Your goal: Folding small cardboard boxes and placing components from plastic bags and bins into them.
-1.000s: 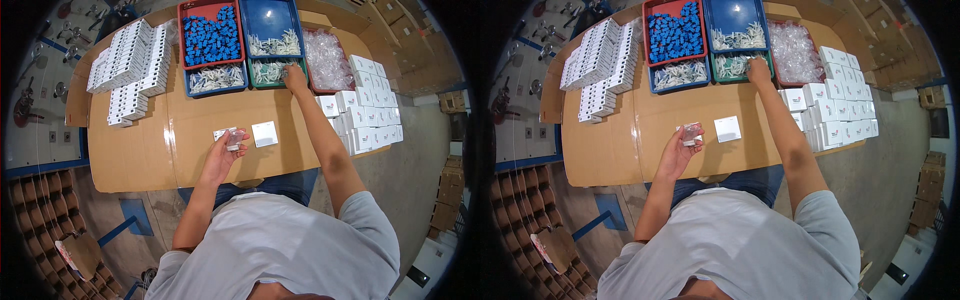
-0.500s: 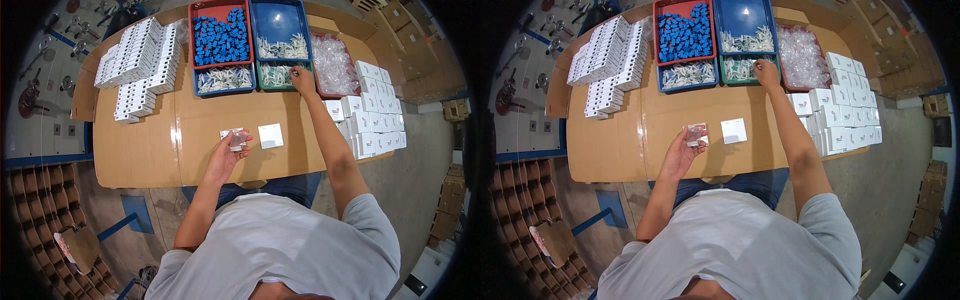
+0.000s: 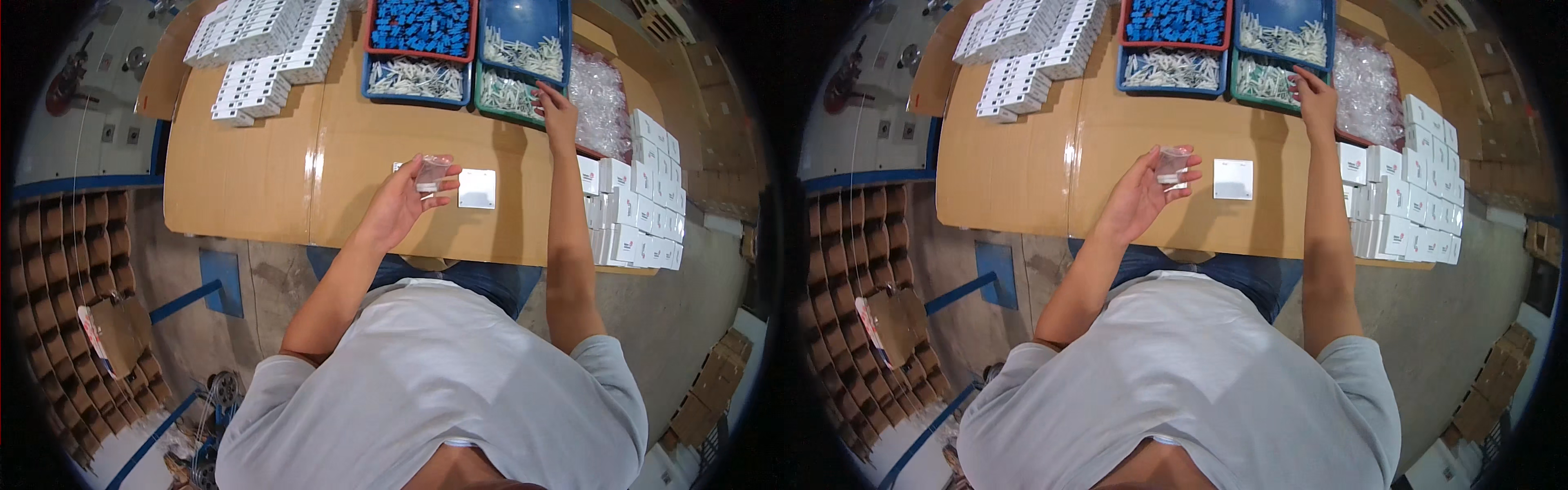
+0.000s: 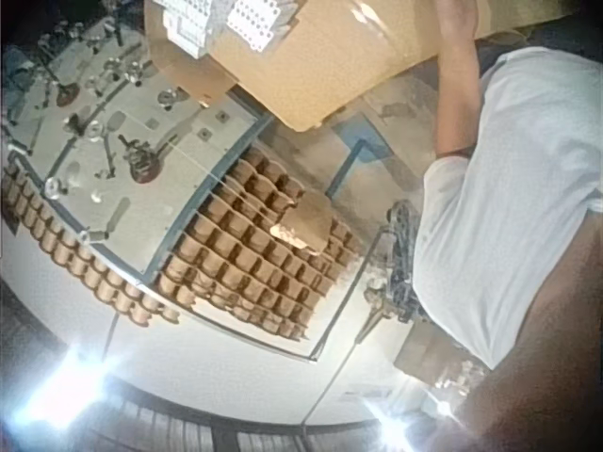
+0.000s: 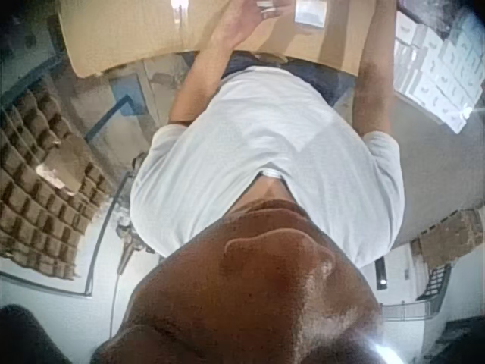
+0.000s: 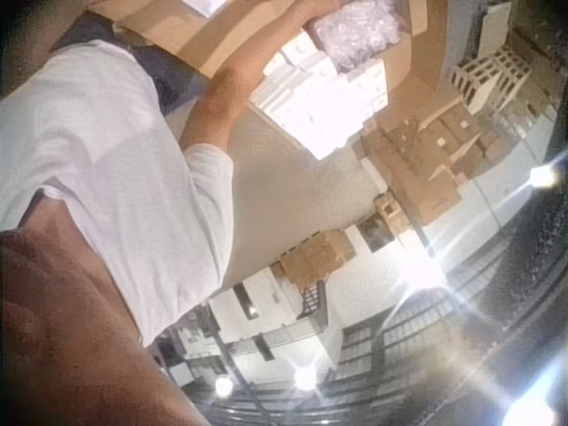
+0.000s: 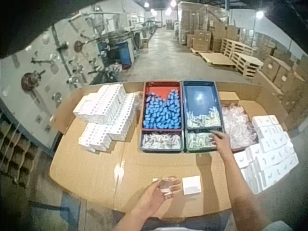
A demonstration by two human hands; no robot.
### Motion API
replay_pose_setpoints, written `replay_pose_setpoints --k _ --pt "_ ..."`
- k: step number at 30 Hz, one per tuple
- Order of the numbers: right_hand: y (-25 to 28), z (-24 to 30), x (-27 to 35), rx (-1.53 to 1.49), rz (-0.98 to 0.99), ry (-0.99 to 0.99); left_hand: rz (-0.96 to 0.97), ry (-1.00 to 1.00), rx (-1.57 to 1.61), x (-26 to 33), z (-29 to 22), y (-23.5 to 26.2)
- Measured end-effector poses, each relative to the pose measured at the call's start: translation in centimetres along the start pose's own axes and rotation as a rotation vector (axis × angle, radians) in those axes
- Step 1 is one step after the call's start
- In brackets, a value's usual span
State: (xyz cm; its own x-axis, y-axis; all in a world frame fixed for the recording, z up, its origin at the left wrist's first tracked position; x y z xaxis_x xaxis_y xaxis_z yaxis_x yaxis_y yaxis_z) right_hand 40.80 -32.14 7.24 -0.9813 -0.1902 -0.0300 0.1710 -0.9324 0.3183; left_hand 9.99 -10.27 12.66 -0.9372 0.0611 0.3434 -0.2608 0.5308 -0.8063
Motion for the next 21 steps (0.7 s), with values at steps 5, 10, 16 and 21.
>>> replay_pose_setpoints --k 5,10,16,21 --pt "-3.1 6.4 8.6 -0.180 0.191 -0.043 -0.002 0.002 0.022 -0.1 0.1 -0.3" --pt "-6.0 12.0 14.5 -0.246 0.367 0.039 0.018 0.074 0.019 -0.3 1.0 -0.4" --pt "-7.1 14.1 15.9 -0.254 0.436 0.056 0.068 0.102 0.048 -0.7 1.5 -1.3" --pt "-6.9 13.6 15.7 -0.036 0.479 0.051 0.034 0.083 -0.004 -0.4 1.5 -1.9"
Point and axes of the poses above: each hand's wrist, its own x-axis away from the middle knuckle, its own y-axis out of the back of the hand, z = x × y, the point moved 5 cm from there along -x, towards the middle knuckle, and after that the axes turned 7 degrees about x, right-handed, at the moved point
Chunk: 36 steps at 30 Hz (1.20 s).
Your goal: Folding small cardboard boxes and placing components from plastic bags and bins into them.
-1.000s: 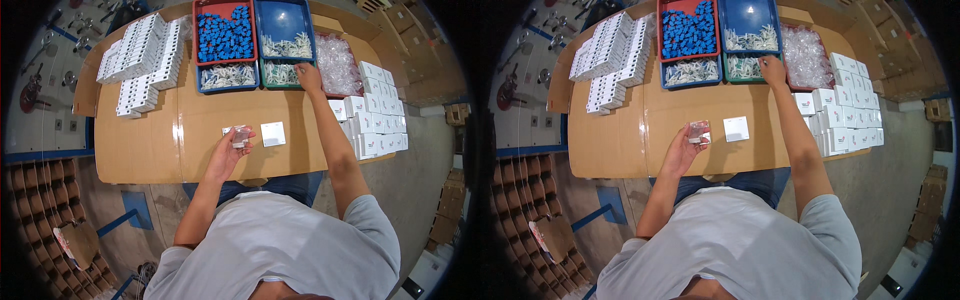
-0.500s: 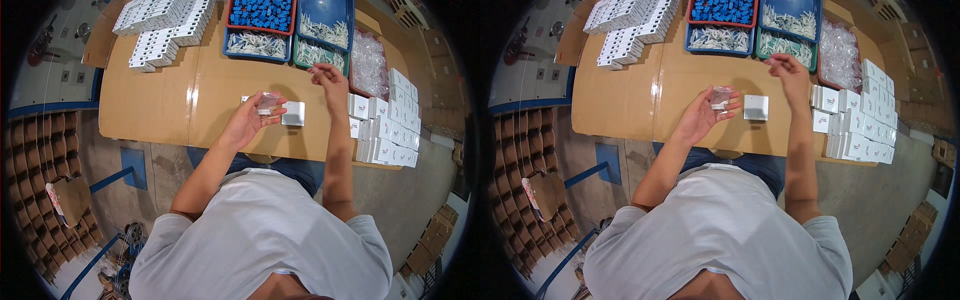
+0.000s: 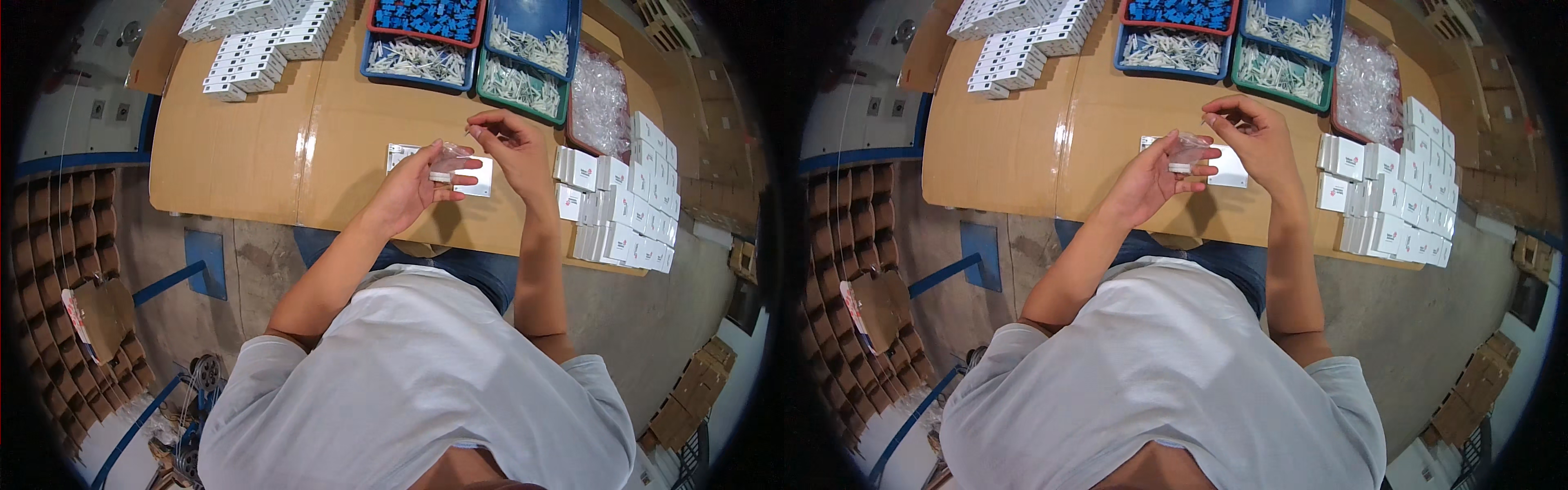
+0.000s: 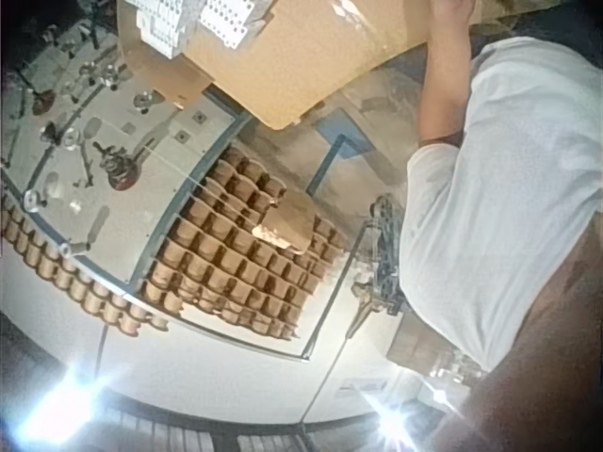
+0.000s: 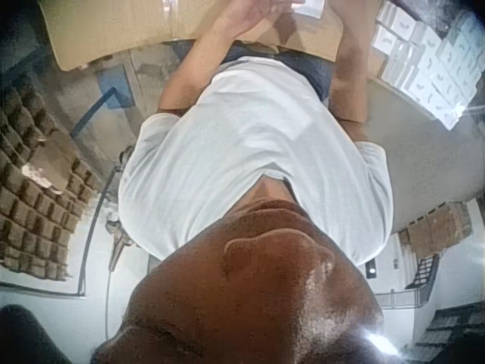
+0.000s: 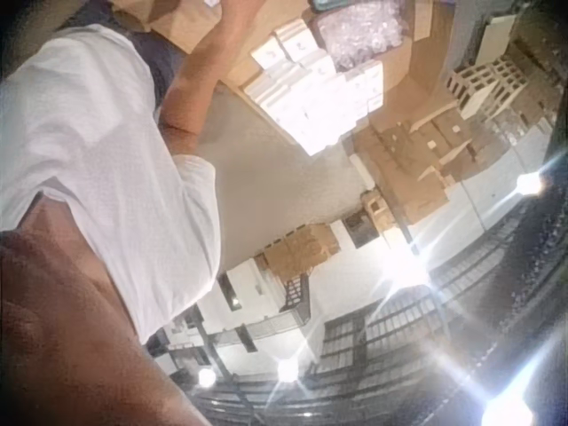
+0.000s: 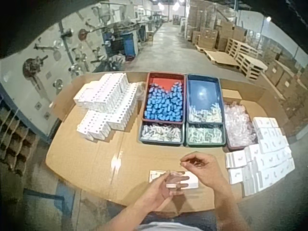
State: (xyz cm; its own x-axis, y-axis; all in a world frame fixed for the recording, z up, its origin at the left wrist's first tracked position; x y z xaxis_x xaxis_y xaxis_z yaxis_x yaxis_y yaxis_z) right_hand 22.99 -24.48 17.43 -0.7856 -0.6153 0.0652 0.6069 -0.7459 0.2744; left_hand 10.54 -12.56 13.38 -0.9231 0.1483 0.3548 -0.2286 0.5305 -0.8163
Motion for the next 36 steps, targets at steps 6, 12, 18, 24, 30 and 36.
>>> replay_pose_setpoints --k 6,12,18,24,30,36 --pt "-0.1 0.3 0.3 0.033 0.073 -0.006 0.015 -0.030 -0.018 0.2 0.1 0.4" --pt "-0.6 1.0 -0.3 0.166 0.270 -0.067 0.029 -0.034 0.009 0.1 0.2 0.4" --pt "-1.7 3.5 -1.7 0.326 0.481 0.149 0.001 -0.040 0.056 0.2 0.5 0.9" --pt "-2.5 2.8 -2.5 0.298 0.641 0.243 -0.028 -0.051 0.017 0.7 0.3 1.0" --pt "-2.2 4.4 -2.0 0.436 0.672 0.234 -0.024 -0.063 -0.022 0.9 0.0 1.3" --pt "-1.0 6.7 -1.2 0.350 0.498 0.243 0.101 -0.116 -0.029 1.1 -1.0 -0.2"
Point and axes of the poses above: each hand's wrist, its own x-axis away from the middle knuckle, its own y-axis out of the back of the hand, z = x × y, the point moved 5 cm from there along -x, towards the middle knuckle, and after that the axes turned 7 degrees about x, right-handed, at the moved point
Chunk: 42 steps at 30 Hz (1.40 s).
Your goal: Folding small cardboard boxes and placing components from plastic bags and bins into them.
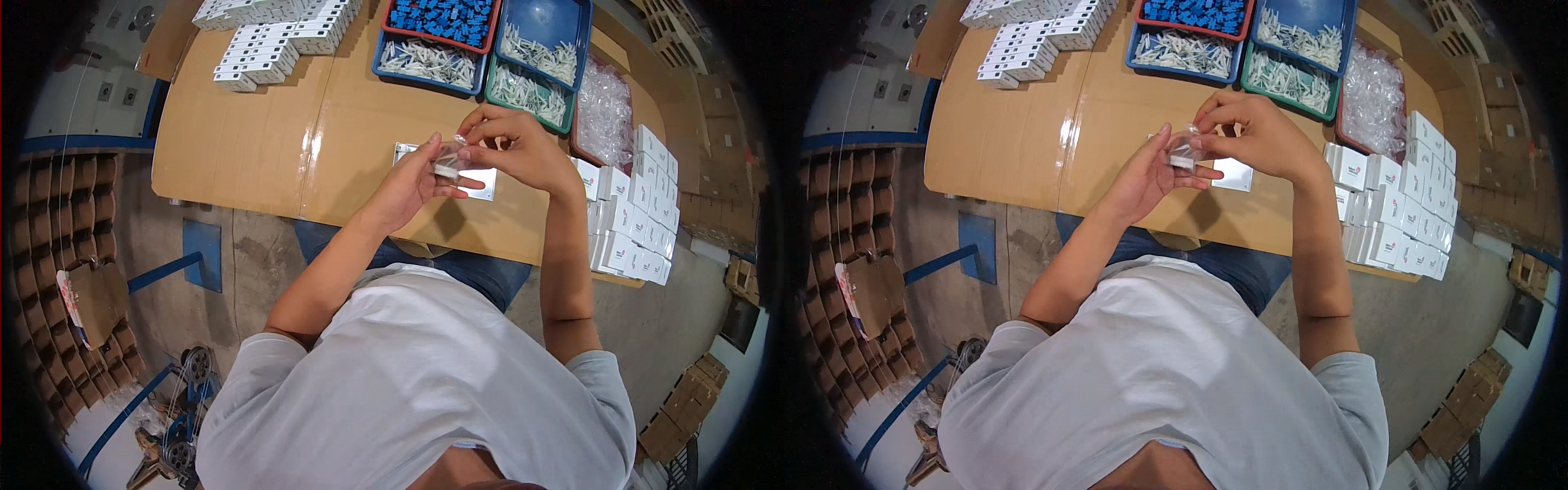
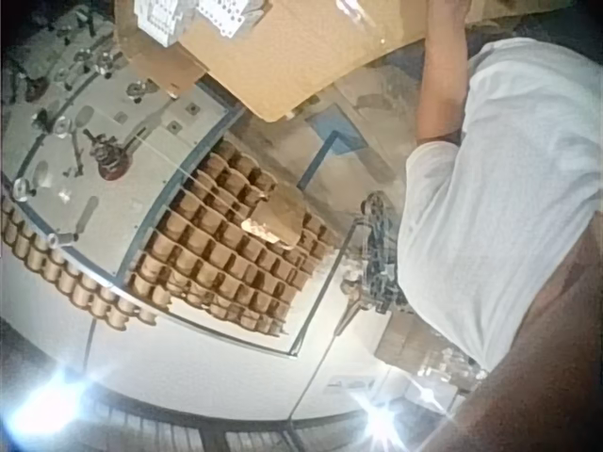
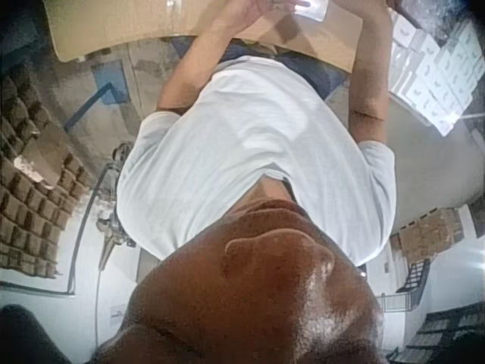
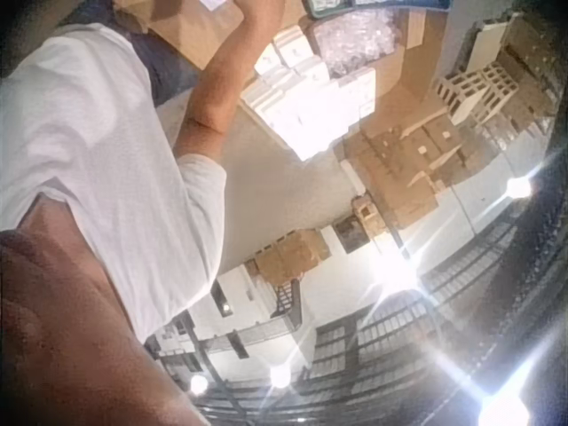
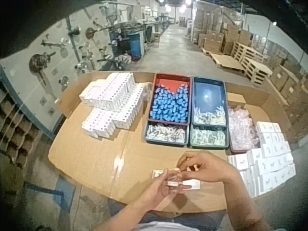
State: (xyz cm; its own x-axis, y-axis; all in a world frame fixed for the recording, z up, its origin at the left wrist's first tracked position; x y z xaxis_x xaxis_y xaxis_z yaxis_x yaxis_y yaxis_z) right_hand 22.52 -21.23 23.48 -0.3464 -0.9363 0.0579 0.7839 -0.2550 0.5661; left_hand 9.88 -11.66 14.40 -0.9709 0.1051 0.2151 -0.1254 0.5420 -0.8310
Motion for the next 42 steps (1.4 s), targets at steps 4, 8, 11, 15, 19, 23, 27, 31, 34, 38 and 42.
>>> replay_pose_setpoints --k 4,8,11,15,19,23,27,31,34,38,42 --pt "0.9 0.4 0.1 0.055 -0.070 -0.052 -0.041 -0.120 -0.237 0.3 -1.2 -0.8" --pt "1.5 0.2 0.3 0.119 -0.094 -0.076 -0.105 -0.138 -0.282 0.3 -1.1 -0.3" --pt "1.3 -0.3 0.5 0.146 -0.094 -0.140 -0.120 -0.183 -0.186 0.2 -1.4 -0.6" --pt "0.9 -0.1 0.3 0.084 -0.129 -0.111 -0.183 -0.206 -0.187 0.1 -1.0 0.5" --pt "0.6 -0.3 0.4 0.064 -0.152 -0.078 -0.248 -0.228 -0.087 0.2 -0.6 1.2" --pt "0.4 -0.1 0.4 0.038 -0.137 -0.102 -0.237 -0.260 -0.031 0.4 -0.8 0.7" --pt "0.1 0.0 0.2 0.049 -0.138 -0.075 -0.269 -0.249 -0.037 0.2 -0.7 0.9" --pt "0.2 0.0 -0.1 0.049 -0.162 -0.062 -0.283 -0.318 -0.127 0.0 -0.7 1.3" --pt "0.3 -0.2 -0.2 0.040 -0.204 -0.049 -0.254 -0.356 -0.183 -0.1 -1.2 1.1" --pt "0.1 -0.7 -0.2 0.029 -0.202 -0.091 -0.250 -0.293 -0.297 -0.2 -1.4 1.8" --pt "-0.2 -0.2 -0.1 -0.042 -0.231 -0.087 -0.235 -0.549 -0.751 0.4 -3.0 -0.4"
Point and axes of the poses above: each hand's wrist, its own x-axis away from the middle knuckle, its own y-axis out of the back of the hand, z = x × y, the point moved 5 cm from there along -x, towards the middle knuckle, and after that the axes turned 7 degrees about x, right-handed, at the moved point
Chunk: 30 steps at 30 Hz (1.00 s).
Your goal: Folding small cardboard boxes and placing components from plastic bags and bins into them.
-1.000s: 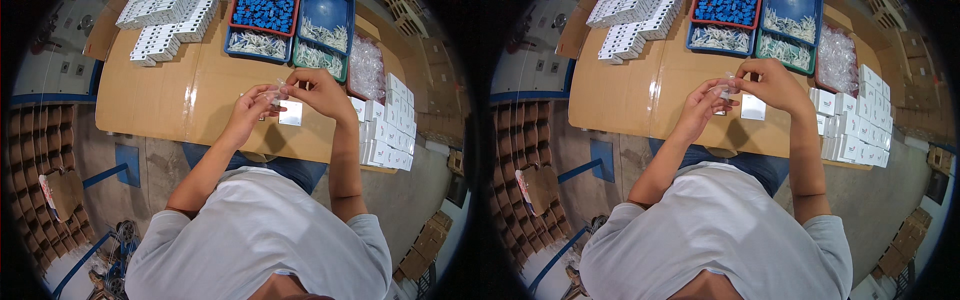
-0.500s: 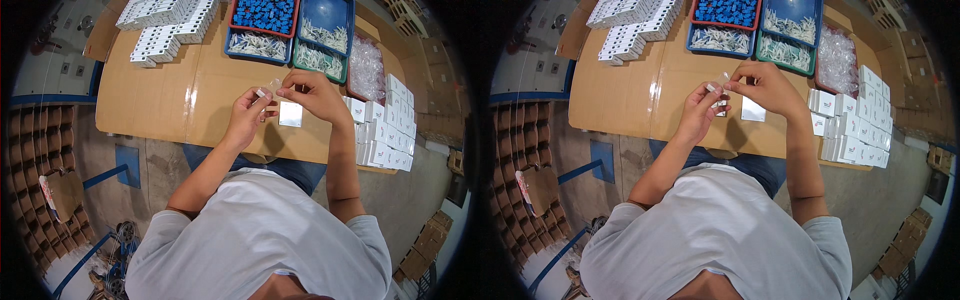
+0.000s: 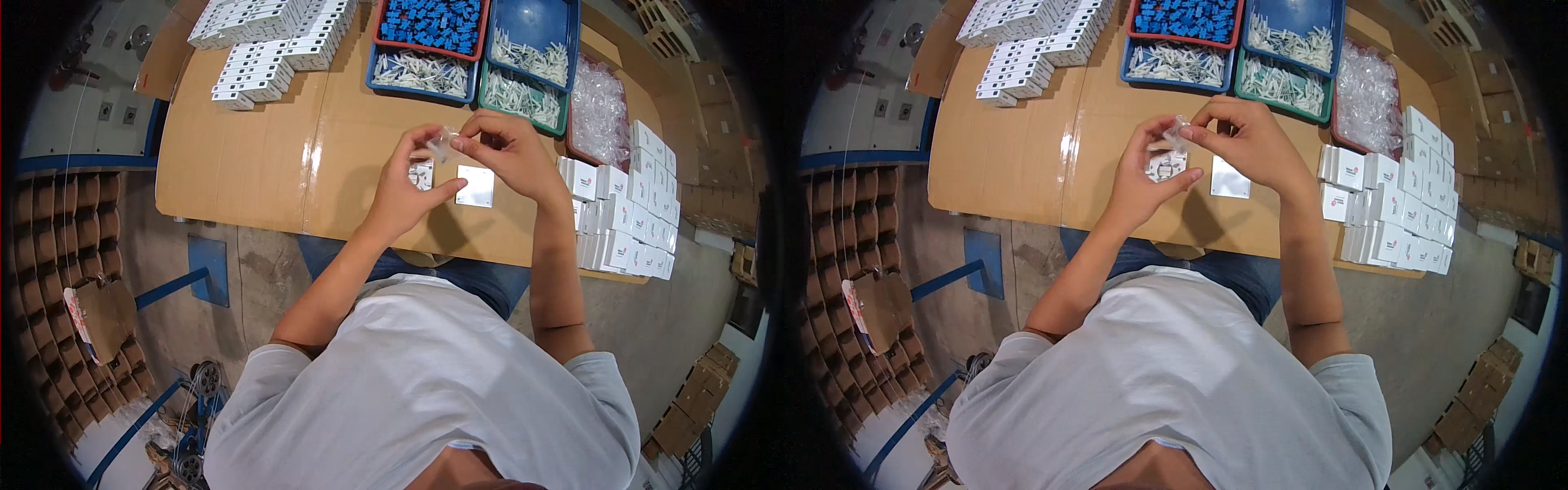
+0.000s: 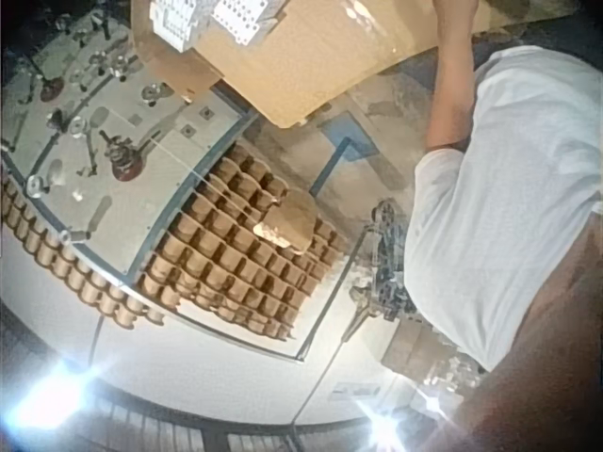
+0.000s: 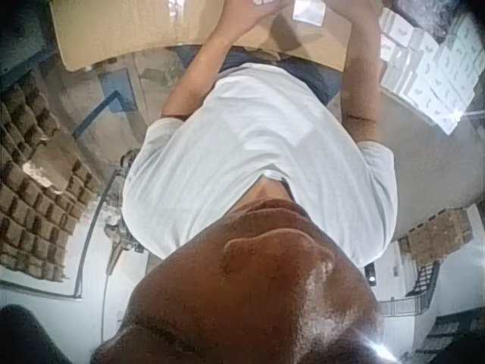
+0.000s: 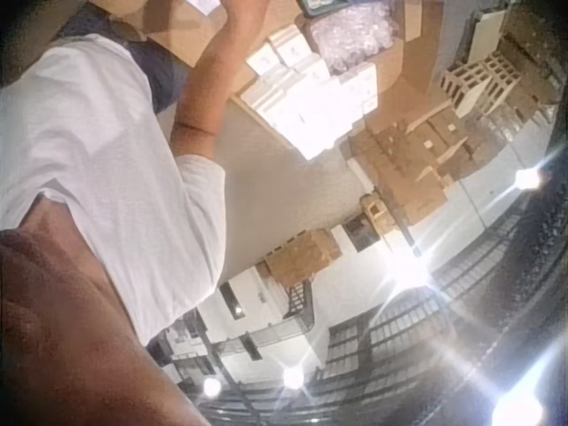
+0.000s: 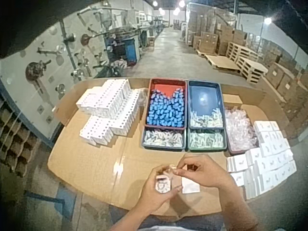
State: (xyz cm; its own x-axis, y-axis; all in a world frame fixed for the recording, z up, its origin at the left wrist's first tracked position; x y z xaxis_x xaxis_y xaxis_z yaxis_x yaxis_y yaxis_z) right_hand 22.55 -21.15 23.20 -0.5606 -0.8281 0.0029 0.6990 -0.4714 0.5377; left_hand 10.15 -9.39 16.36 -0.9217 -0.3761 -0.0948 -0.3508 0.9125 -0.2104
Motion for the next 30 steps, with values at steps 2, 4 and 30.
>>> replay_pose_setpoints --k 2,4,30 --pt "-0.5 -0.3 0.4 -0.012 0.005 0.001 -0.057 -0.172 -0.247 -0.1 -1.5 -0.4" --pt "-1.0 -0.3 0.6 -0.026 0.012 0.007 -0.122 -0.246 -0.343 0.0 -2.0 -0.3" --pt "-1.0 -0.2 -0.1 0.050 0.152 -0.090 0.204 0.590 0.854 0.8 4.2 -1.9"
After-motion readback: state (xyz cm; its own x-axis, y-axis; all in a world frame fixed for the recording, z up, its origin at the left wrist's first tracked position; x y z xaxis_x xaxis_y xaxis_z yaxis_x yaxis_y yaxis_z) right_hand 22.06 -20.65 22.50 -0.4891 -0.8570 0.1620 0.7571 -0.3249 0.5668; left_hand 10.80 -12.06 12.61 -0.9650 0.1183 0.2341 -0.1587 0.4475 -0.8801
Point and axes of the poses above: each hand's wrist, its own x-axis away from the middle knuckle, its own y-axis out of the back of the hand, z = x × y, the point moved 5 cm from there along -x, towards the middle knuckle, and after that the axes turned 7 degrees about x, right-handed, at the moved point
